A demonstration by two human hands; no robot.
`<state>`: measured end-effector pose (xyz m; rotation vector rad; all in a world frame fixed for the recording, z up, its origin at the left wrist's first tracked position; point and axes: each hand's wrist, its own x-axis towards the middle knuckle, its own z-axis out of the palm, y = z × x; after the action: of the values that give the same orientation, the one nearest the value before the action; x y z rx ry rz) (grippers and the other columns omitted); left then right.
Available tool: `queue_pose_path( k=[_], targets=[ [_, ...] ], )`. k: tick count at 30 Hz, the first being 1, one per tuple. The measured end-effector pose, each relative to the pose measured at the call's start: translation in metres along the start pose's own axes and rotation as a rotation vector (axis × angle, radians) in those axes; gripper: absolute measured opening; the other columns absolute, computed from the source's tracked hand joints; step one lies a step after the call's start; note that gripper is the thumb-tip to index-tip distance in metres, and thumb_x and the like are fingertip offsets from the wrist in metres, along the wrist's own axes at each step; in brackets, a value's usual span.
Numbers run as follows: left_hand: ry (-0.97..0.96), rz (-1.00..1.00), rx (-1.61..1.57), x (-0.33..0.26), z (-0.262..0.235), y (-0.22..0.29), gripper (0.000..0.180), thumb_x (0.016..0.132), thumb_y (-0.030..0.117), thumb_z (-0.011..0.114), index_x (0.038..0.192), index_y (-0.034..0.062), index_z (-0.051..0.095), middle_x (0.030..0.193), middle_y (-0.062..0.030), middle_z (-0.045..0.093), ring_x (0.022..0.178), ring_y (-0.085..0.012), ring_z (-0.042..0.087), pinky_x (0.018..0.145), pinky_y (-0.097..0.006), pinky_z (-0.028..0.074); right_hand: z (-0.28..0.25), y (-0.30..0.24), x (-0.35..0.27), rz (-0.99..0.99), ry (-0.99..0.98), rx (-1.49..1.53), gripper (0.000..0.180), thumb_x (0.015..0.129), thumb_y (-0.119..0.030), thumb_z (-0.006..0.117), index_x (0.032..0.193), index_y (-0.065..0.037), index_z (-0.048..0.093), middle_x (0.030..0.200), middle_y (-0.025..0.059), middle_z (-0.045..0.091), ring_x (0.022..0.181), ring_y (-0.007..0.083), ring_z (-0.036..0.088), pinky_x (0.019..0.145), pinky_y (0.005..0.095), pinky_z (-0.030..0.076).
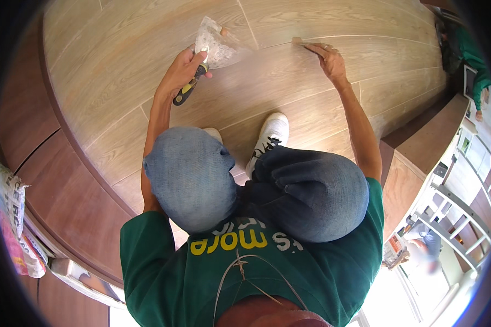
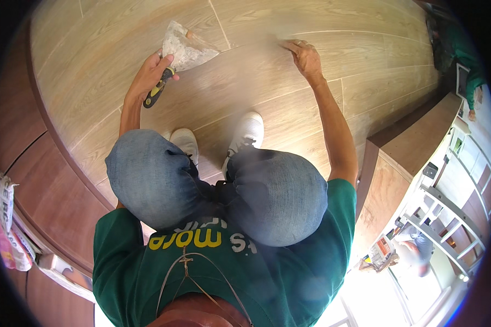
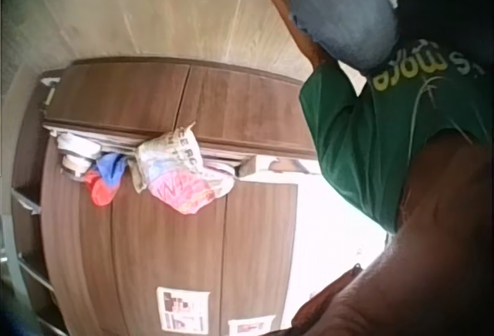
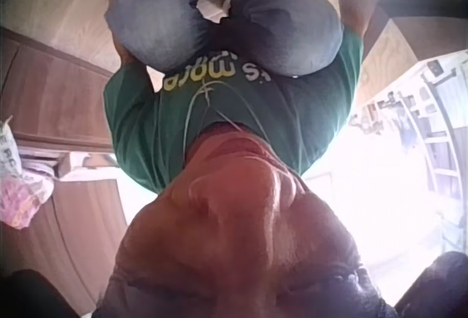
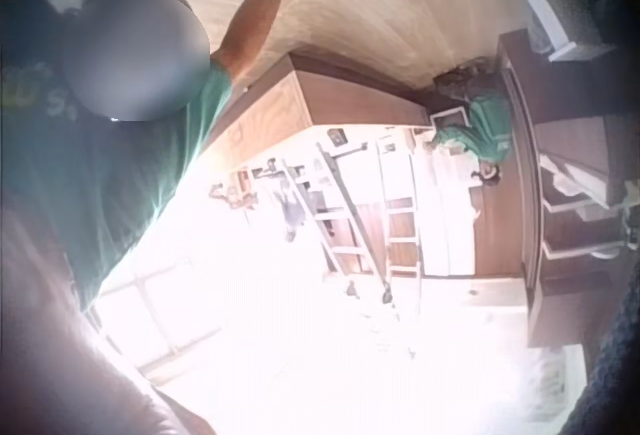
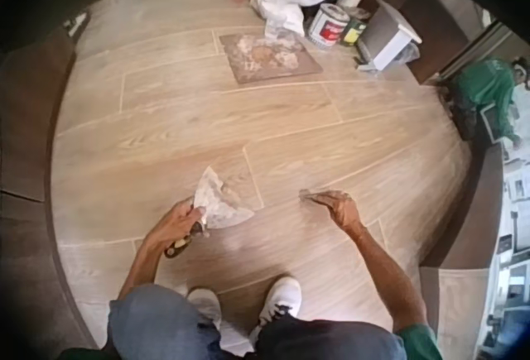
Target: The person kneels on a tiled floor and uses a putty knife to apply grout into the gaps between tiles. They scoop grout from a plastic bag and spread it across the tile joints, then smooth the surface with the tool.
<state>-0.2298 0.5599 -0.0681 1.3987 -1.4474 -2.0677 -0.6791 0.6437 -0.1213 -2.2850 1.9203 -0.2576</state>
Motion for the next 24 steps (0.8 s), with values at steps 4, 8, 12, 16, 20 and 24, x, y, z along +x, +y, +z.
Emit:
queue_pose_path(
  k=[4, 8, 12, 16, 20, 24],
  targets=[
    [0.012, 0.061, -0.054, -0.007, 0.007, -0.002, 0.040, 0.108, 0.027, 0.049, 0.136, -0.0018, 0.053, 0.096, -0.0061, 0.067, 0.072, -0.0096, 0.066, 0.059, -0.025, 0.045, -0.009, 0.005, 0.014, 0.083, -0.001, -0.084, 0.043, 0.090, -0.001, 0.062, 0.127, -0.023, 0.070, 0.123, 0.0028, 0.071, 0.109, 0.0284, 0.067, 0.093, 0.0401, 0.055],
    [0.019, 0.065, -0.061, -0.012, 0.005, -0.008, 0.041, 0.108, 0.027, 0.050, 0.137, -0.0023, 0.052, 0.098, -0.0070, 0.067, 0.074, -0.0106, 0.067, 0.061, -0.026, 0.046, 0.001, 0.030, 0.001, -0.052, 0.010, -0.119, 0.041, 0.091, -0.002, 0.061, 0.126, -0.022, 0.071, 0.123, 0.0034, 0.071, 0.107, 0.0286, 0.067, 0.092, 0.0401, 0.055],
    [0.048, 0.057, -0.086, -0.025, 0.006, -0.013, 0.041, 0.108, 0.027, 0.050, 0.136, -0.0027, 0.053, 0.100, -0.0077, 0.067, 0.075, -0.0118, 0.067, 0.066, -0.027, 0.048, -0.003, 0.031, -0.001, 0.004, -0.063, -0.037, 0.040, 0.093, -0.005, 0.060, 0.125, -0.026, 0.071, 0.124, 0.0009, 0.070, 0.110, 0.0253, 0.066, 0.094, 0.0403, 0.053],
    [0.058, 0.079, -0.134, -0.031, 0.010, -0.021, 0.043, 0.108, 0.028, 0.050, 0.137, -0.0030, 0.052, 0.102, -0.0080, 0.067, 0.075, -0.0124, 0.067, 0.067, -0.027, 0.048, -0.003, 0.008, 0.017, 0.071, -0.029, -0.019, 0.038, 0.094, -0.008, 0.060, 0.124, -0.028, 0.072, 0.123, 0.0005, 0.070, 0.114, 0.0243, 0.065, 0.096, 0.0408, 0.053],
    [0.030, 0.061, -0.085, -0.037, 0.011, -0.016, 0.043, 0.108, 0.029, 0.051, 0.137, -0.0032, 0.052, 0.104, -0.0077, 0.067, 0.075, -0.0127, 0.067, 0.068, -0.026, 0.049, 0.011, 0.013, -0.002, -0.119, 0.035, -0.118, 0.044, 0.090, 0.000, 0.060, 0.127, -0.021, 0.071, 0.124, 0.0040, 0.070, 0.109, 0.0289, 0.067, 0.093, 0.0408, 0.054],
    [0.057, 0.046, -0.135, -0.041, 0.007, -0.027, 0.044, 0.108, 0.029, 0.051, 0.137, -0.0031, 0.052, 0.103, -0.0071, 0.067, 0.075, -0.0119, 0.067, 0.067, -0.025, 0.048, 0.002, 0.010, -0.001, -0.077, -0.023, -0.069, 0.046, 0.088, 0.001, 0.060, 0.127, -0.022, 0.071, 0.124, 0.0042, 0.070, 0.111, 0.0287, 0.066, 0.094, 0.0407, 0.054]
  ],
)
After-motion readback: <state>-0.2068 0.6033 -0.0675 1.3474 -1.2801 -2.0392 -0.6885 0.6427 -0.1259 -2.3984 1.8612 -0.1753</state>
